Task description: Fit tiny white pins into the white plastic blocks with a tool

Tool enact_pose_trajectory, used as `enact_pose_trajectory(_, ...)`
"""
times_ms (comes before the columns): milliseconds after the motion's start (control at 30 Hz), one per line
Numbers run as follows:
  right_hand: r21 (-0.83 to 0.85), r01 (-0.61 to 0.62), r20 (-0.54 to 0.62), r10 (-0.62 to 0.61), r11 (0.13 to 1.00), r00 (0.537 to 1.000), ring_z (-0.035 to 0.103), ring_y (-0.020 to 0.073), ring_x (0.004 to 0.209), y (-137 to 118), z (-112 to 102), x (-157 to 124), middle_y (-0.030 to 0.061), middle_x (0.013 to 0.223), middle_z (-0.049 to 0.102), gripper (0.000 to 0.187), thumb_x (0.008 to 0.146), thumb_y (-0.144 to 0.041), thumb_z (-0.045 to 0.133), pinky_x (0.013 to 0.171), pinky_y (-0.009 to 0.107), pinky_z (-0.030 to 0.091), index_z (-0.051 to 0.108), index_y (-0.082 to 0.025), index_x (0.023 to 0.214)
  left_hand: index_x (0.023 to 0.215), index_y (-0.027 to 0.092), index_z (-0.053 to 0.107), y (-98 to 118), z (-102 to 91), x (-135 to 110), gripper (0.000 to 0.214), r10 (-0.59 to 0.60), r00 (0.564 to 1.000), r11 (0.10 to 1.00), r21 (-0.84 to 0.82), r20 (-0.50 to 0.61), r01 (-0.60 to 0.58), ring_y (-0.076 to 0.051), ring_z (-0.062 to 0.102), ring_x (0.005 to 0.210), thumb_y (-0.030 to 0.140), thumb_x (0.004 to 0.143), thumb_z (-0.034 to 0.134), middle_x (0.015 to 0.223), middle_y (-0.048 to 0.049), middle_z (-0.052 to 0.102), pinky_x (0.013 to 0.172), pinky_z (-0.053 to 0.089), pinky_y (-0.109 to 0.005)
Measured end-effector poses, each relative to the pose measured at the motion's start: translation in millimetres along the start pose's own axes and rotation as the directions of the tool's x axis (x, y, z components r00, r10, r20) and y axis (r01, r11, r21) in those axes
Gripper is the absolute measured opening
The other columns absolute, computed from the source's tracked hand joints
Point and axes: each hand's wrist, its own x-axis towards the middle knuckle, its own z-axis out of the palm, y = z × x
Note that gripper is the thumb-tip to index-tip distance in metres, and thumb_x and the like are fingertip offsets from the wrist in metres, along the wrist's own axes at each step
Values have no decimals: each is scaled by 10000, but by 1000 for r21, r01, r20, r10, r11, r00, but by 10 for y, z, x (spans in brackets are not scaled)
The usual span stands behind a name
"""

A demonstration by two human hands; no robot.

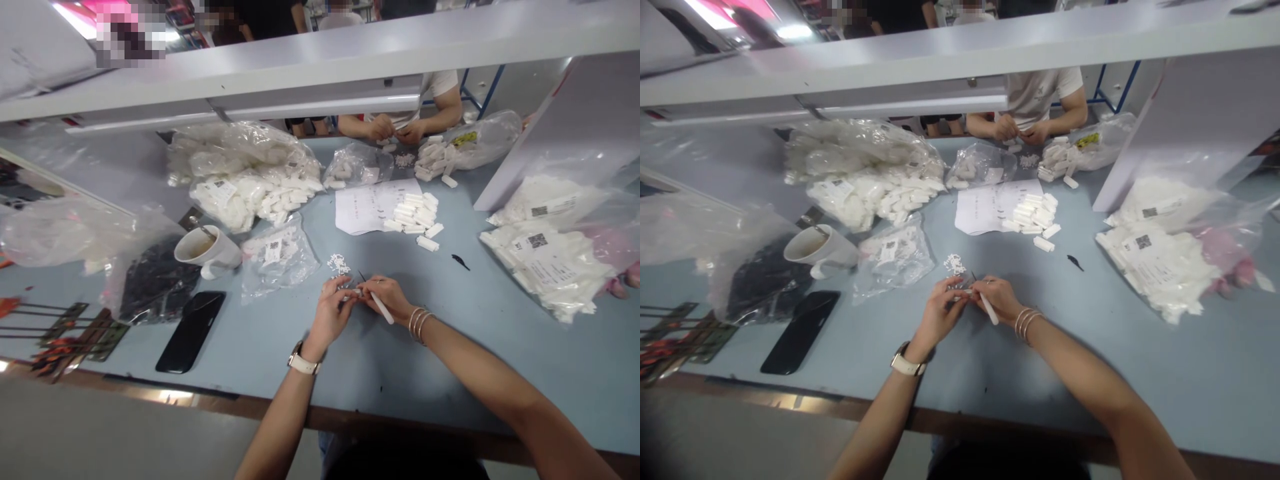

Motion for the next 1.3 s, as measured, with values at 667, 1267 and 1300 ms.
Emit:
enact_pose_trajectory(667,76,44,-88,-37,996,995,635,125,688,-36,-6,12,26,779,709,173,810,-121,558,643,202,470,558,-198,654,906,190,596,151,-76,56,177,-266,963,950,-161,36,268,-178,630,782,308,781,633,844,-44,680,722,497,-305)
enact_pose_trajectory(1267,67,-124,-158,134,990,978,613,142,653,-54,-69,42,31,789,706,163,794,-126,597,660,231,454,509,-209,685,806,195,697,-167,-97,30,117,-65,998,980,186,1,64,-212,597,774,201,822,581,771,-61,670,747,484,-349)
enact_pose_trajectory(1300,66,-123,-155,132,990,979,612,141,651,-56,-73,43,29,786,705,163,795,-124,596,660,230,454,509,-209,686,806,189,693,-161,-81,34,124,-56,998,977,206,-1,55,-214,593,769,198,829,572,769,-65,667,738,484,-348)
